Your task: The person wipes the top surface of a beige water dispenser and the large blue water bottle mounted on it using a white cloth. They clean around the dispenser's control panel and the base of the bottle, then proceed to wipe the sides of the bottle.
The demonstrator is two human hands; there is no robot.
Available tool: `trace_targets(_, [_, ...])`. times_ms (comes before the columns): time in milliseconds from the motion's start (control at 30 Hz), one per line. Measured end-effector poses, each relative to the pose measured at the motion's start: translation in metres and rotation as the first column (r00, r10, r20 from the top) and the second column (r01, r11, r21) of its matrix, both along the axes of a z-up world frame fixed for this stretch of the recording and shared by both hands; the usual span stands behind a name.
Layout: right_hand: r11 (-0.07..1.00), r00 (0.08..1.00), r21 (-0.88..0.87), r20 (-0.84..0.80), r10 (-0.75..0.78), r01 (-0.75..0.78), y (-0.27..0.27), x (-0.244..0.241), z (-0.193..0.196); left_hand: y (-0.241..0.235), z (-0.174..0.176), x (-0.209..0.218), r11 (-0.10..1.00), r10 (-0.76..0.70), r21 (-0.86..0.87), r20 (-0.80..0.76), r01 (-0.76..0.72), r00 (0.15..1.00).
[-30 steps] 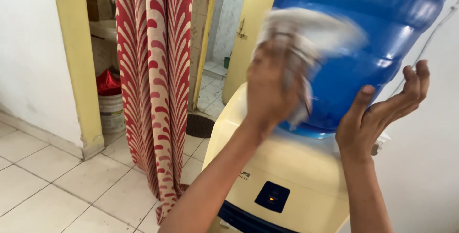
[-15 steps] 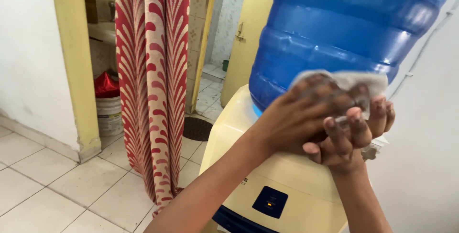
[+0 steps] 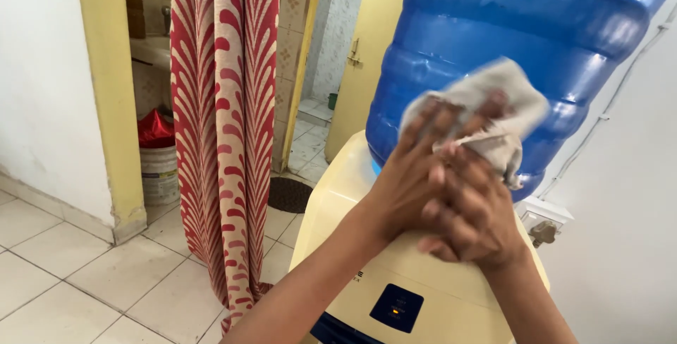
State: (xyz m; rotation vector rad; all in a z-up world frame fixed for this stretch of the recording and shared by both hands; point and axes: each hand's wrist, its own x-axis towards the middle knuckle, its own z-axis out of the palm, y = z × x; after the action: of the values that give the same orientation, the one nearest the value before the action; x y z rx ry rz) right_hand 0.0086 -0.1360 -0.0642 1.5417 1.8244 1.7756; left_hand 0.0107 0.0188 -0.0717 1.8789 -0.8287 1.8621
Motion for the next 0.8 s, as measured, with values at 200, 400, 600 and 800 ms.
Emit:
trace_targets(200, [0.897,0.953,0.395,-0.290,-0.086,0.201,0.014,-0.029,0.018,0.018,-0.003,-0.001,0.899,-0.438,-0.040,-0.091,0.437,0.894])
trace_targets(400, [0.580,0.883,0.696,-0.460,-0.093,0.423,-0.027,0.005,0.005,0.021,0.001,-0.005,0.843,-0.468,-0.308,-0.013,0.442,0.884])
trace_targets(600, [0.540,0.754,0.842,-0.355,0.553,0.001,-0.061,0.046,-0.020,0.019,0.001,-0.001,0.826,-0.466,-0.368,-0.022,0.427,0.884])
trace_targets(800, [0.536,0.926,0.771,-0.375,-0.051,0.342,-0.014,-0.011,0.007,0.020,0.004,-0.007,0.851,-0.449,-0.320,-0.030,0.417,0.893])
